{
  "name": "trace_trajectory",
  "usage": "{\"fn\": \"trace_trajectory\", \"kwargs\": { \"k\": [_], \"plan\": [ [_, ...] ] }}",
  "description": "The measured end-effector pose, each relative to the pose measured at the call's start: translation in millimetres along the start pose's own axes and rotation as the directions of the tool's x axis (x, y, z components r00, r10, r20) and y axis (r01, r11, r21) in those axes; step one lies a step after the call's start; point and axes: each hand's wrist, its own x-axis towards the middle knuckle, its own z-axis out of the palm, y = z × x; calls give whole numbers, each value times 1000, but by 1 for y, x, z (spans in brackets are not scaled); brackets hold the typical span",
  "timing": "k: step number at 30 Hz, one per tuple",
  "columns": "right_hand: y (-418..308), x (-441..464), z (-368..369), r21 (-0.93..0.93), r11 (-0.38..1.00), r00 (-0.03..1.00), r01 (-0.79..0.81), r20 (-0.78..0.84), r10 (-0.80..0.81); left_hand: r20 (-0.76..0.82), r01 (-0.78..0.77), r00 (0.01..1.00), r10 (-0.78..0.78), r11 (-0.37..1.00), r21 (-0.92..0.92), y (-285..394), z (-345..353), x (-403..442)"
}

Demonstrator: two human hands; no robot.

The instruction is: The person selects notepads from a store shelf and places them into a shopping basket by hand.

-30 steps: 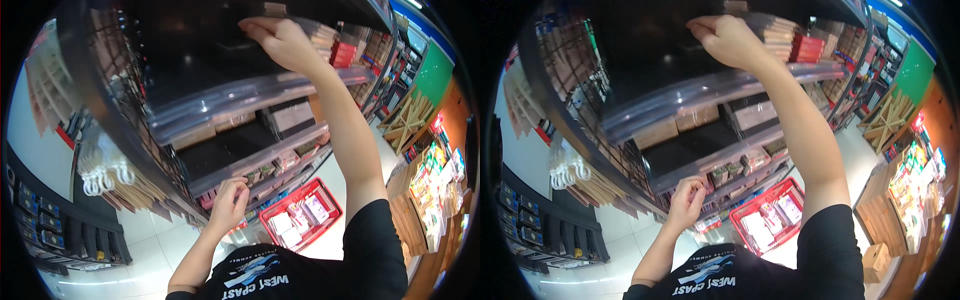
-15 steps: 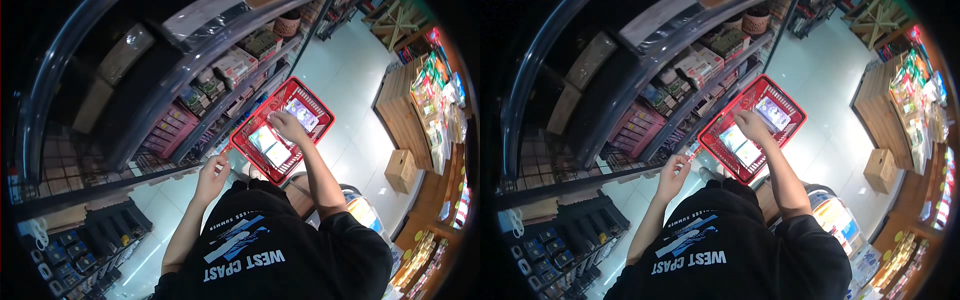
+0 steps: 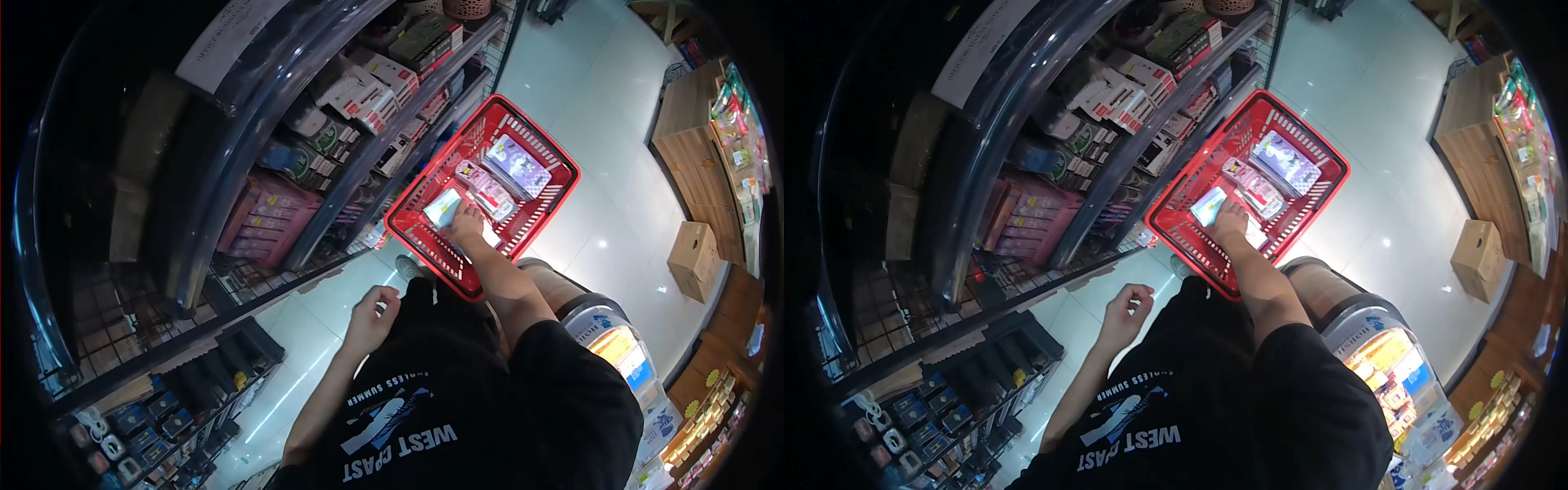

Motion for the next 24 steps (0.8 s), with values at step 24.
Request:
{"fn": "trace_trajectory", "kwargs": {
  "k": [24],
  "plan": [
    [-34, -160, -157, 620, 520, 778, 588, -257, -573, -135, -297, 953, 271, 922, -248, 61, -4, 35]
  ]
}}
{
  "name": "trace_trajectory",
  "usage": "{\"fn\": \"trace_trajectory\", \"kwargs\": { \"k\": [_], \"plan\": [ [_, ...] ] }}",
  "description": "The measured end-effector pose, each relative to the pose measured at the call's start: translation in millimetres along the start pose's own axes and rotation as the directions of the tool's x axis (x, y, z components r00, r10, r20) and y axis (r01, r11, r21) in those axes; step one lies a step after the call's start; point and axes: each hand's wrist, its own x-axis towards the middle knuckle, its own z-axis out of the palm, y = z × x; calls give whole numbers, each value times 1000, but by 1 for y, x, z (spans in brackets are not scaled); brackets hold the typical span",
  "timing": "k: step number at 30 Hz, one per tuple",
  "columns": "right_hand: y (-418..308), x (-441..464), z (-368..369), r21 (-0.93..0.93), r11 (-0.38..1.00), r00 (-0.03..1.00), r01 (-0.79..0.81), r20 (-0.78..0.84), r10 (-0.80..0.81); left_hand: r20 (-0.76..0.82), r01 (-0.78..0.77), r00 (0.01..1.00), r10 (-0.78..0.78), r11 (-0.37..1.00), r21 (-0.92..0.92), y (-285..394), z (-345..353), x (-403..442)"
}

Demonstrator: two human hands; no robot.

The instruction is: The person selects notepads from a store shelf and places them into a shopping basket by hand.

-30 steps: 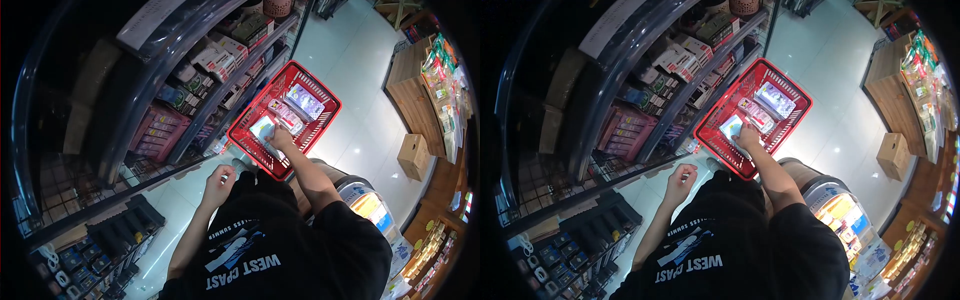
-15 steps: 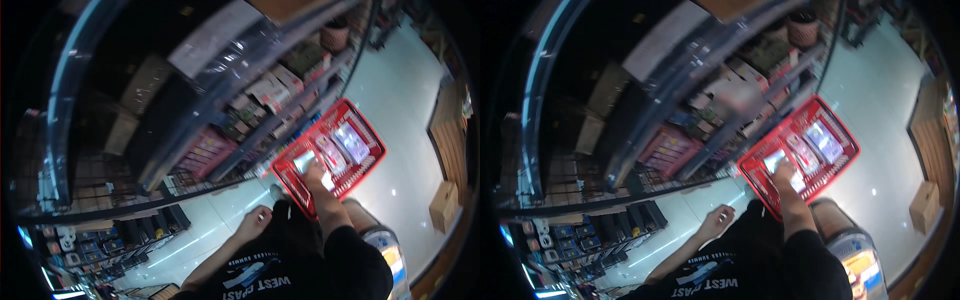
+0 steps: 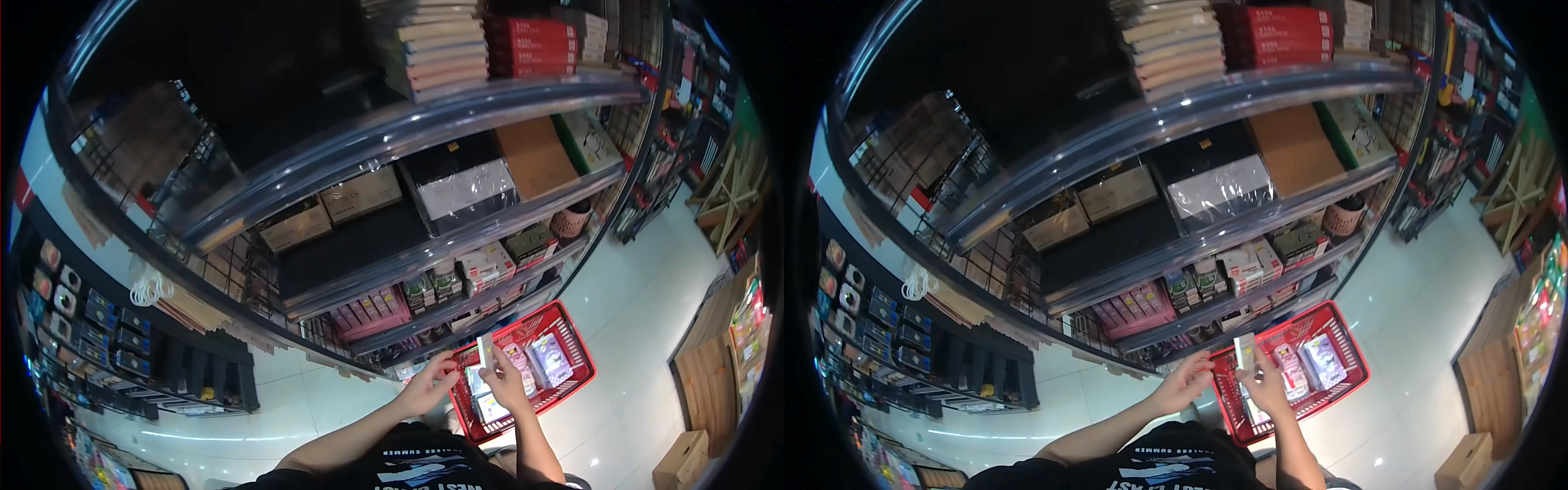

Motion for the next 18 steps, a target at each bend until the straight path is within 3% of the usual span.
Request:
{"fn": "trace_trajectory", "kwargs": {
  "k": [2, 4, 6, 8, 10, 12, 16, 18],
  "plan": [
    [-26, -1, -4, -28, 967, 968, 252, -6, -252, 31, 45, 999, -41, 989, -138, 38, 1, 8],
    [-73, -6, -9, -27, 951, 951, 308, 28, -307, 66, -35, 997, 49, 981, -191, 51, 0, 16],
    [-120, -12, -12, -242, 850, 882, 468, 81, -463, 58, -187, 976, 210, 944, -271, 79, -3, 19],
    [-158, -12, -14, -235, 833, 863, 501, 60, -502, 5, -243, 967, 256, 923, -299, 115, -12, 13],
    [-197, -12, -19, -359, 629, 703, 690, 124, -701, -38, -383, 920, 390, 877, -289, 130, -27, 8],
    [-248, -18, -19, -361, 553, 628, 751, 133, -766, -58, -425, 904, 424, 870, -252, 139, -47, -3],
    [-351, -16, -18, -419, 276, 381, 865, 190, -905, -149, -510, 856, 495, 857, -77, 158, -84, -25],
    [-404, -9, -3, -396, 343, 436, 852, 172, -883, -180, -481, 859, 479, 876, 35, 154, -102, -30]
  ]
}}
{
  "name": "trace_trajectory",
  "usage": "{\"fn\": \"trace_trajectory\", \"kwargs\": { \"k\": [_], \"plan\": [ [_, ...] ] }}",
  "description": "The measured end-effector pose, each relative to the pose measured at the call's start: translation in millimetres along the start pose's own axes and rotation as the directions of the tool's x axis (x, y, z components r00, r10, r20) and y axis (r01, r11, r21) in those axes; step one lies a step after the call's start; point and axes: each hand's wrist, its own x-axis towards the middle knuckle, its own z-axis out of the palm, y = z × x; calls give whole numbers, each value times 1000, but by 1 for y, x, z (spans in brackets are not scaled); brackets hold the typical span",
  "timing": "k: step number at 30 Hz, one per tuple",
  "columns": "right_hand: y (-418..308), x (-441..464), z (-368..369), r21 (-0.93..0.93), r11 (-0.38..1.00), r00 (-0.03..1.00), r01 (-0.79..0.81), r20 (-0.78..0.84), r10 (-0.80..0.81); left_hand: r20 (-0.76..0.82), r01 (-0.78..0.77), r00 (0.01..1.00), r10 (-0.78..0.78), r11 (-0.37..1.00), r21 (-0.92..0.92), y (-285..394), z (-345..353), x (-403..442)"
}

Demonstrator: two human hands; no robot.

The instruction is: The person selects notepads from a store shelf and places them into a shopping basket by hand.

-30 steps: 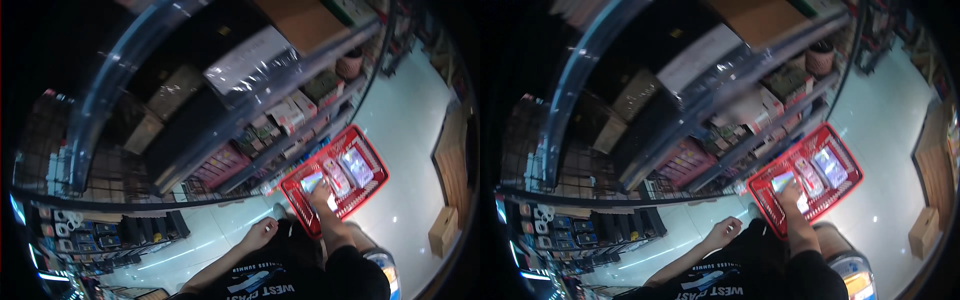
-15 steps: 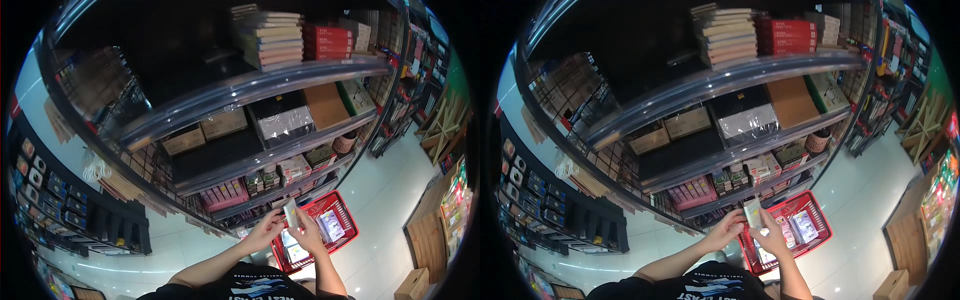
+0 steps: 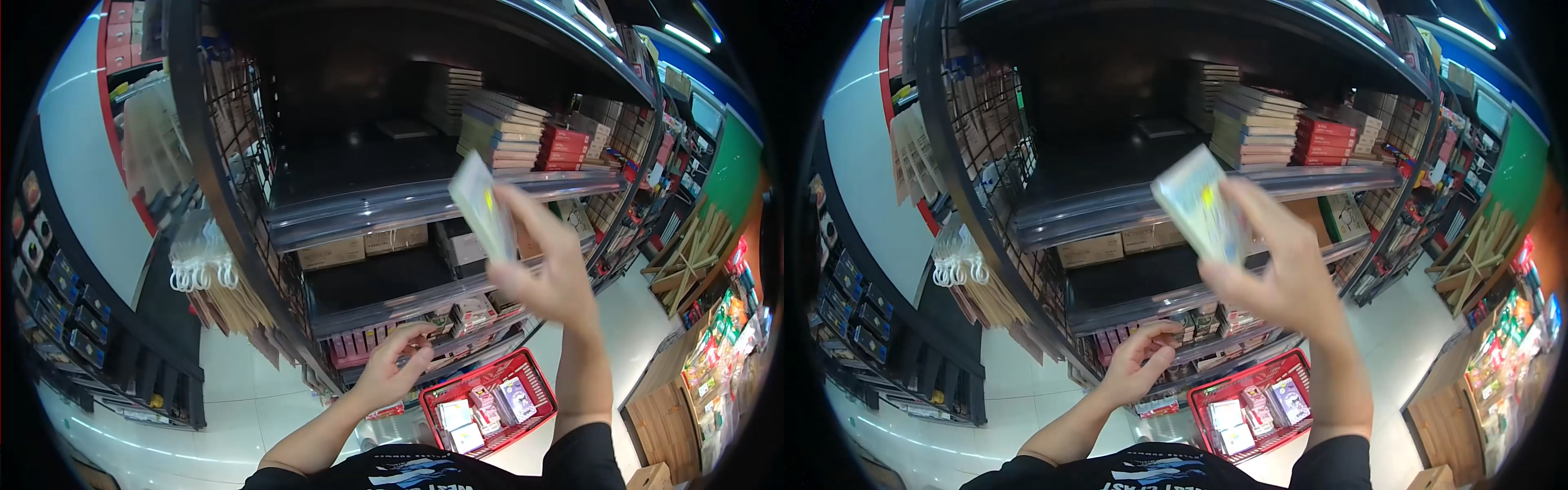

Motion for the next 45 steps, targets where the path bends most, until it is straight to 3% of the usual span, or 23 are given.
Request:
{"fn": "trace_trajectory", "kwargs": {
  "k": [2, 4, 5, 7, 8, 14, 15, 17, 20, 24, 26, 27, 29, 32, 38, 45],
  "plan": [
    [2, 52, 11, -105, 994, 1000, -19, -18, 17, -50, 14, 999, -13, 1000, 21, 3, -12, -4],
    [4, 105, 22, -268, 960, 992, -83, 71, 106, -83, -73, 992, 92, 975, 209, 6, -23, -7],
    [6, 128, 28, -340, 932, 978, -123, 116, 172, -82, -83, 991, 101, 975, 205, 4, -29, -6],
    [23, 171, 42, -493, 861, 956, -124, 174, 238, -70, -266, 942, 329, 854, 447, -4, -40, -6],
    [37, 189, 51, -567, 819, 953, -89, 192, 236, -71, -274, 939, 337, 855, 441, -5, -45, -6],
    [87, 247, 87, -715, 686, 872, -137, 242, 426, -72, -305, 902, 425, 746, 592, -17, -67, -6],
    [88, 252, 90, -718, 682, 872, -134, 241, 426, -70, -299, 900, 431, 725, 620, -20, -69, -6],
    [94, 259, 95, -722, 679, 742, -131, 383, 550, -69, -294, 897, 436, 706, 644, -23, -72, -7],
    [117, 261, 106, -772, 636, 816, -3, 366, 448, -78, -275, 903, 423, 707, 652, -27, -76, -8],
    [117, 256, 112, -804, 591, 768, -66, 337, 544, -74, -270, 912, 403, 727, 631, -34, -79, -9],
    [123, 250, 112, -632, 759, 914, 153, 382, 134, -54, -275, 917, 395, 726, 630, -35, -80, -9],
    [119, 249, 111, -634, 760, 914, 144, 379, 144, -49, -274, 919, 392, 722, 636, -34, -80, -8],
    [101, 252, 109, -707, 702, 790, -78, 386, 476, -42, -274, 921, 389, 719, 639, -35, -80, -9],
    [128, 266, 114, -706, 699, 718, -113, 429, 548, -40, -269, 924, 380, 721, 639, -38, -82, -9],
    [105, 261, 119, -636, 767, 756, -86, 460, 466, -32, -274, 928, 371, 737, 618, -38, -84, -9],
    [109, 267, 129, -647, 755, 735, -106, 461, 498, -4, -278, 931, 365, 716, 640, -37, -83, -9]
  ]
}}
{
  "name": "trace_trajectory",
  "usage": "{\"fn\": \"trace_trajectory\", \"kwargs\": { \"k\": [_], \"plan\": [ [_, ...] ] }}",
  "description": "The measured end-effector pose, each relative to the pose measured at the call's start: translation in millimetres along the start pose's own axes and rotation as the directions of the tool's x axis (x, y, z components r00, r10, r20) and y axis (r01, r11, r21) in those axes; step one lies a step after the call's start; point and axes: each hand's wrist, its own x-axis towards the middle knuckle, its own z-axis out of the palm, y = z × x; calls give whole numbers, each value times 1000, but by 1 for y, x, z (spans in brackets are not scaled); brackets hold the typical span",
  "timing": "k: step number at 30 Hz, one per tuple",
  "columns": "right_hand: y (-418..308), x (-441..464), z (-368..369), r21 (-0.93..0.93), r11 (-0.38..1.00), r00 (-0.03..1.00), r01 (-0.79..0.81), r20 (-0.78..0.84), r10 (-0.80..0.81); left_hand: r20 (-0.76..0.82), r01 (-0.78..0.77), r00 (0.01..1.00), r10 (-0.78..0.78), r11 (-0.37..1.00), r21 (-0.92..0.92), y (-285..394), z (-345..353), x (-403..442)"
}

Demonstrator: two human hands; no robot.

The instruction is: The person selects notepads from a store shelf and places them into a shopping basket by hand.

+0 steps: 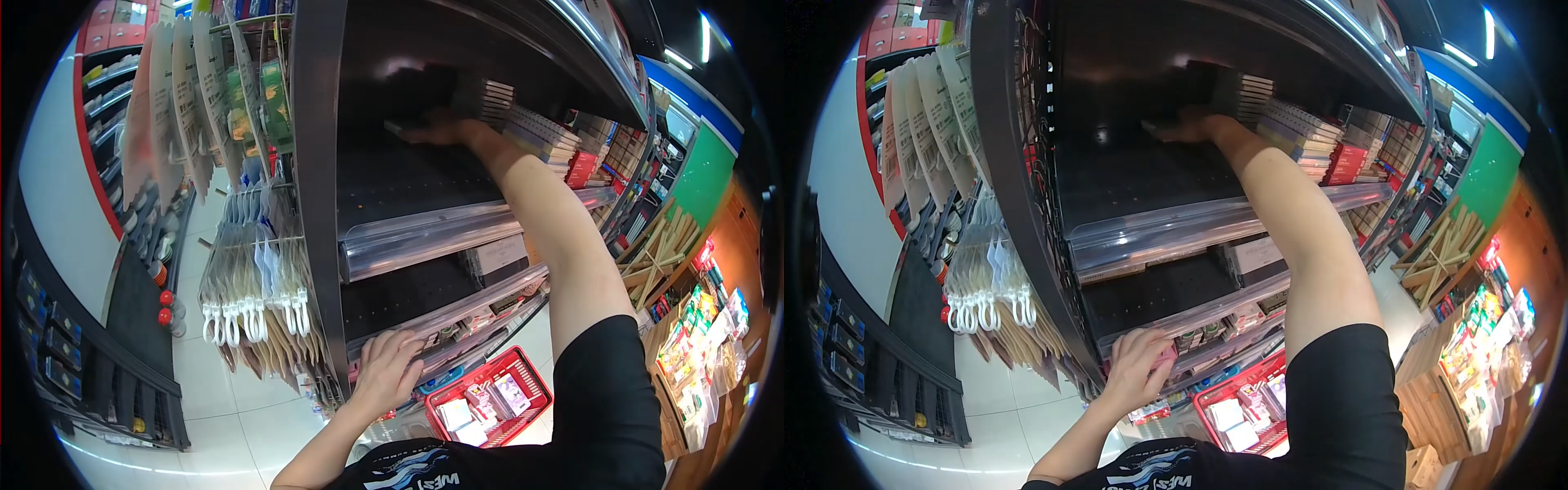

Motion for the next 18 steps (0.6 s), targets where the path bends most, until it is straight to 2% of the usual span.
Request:
{"fn": "trace_trajectory", "kwargs": {
  "k": [2, 6, 8, 9, 10, 11, 12, 14, 16, 17, 18],
  "plan": [
    [2, 5, 2, -34, 999, 999, -40, -1, 40, -2, 0, 1000, 0, 1000, 6, 0, 0, 0],
    [-4, -3, -4, -29, 999, 998, -23, 57, 24, -8, 3, 1000, -3, 1000, 16, 0, 3, -1],
    [-5, -12, -7, -165, 986, 998, -15, -54, 6, -6, 6, 1000, -6, 1000, 20, 0, 3, -1],
    [-6, -21, -8, -160, 987, 999, -17, -53, 9, -14, 5, 1000, -4, 1000, 20, 1, 3, 0],
    [-5, -32, -8, -148, 988, 963, 43, -256, -80, -18, 4, 1000, -3, 1000, 19, 2, 2, 0],
    [-4, -42, -9, -148, 984, 880, 101, -447, -157, -6, 5, 1000, -5, 1000, 18, 2, 2, 0],
    [1, -49, -10, -136, 986, 884, 95, -444, -146, -25, 2, 1000, -2, 1000, 16, 1, 2, 0],
    [12, -64, -10, -11, 972, 761, 236, -619, -191, -77, -5, 997, 5, 1000, 6, 4, 3, 1],
    [-8, -126, 2, 147, 891, 626, 430, -759, -177, -90, 0, 996, 0, 1000, -1, 8, 4, 2],
    [-7, -149, 11, 135, 855, 572, 501, -793, -210, -119, 1, 993, -1, 1000, -4, 11, 5, 2],
    [-10, -180, 21, 243, 828, 625, 506, -765, -157, -134, -5, 991, 0, 999, -38, 16, 5, 3]
  ]
}}
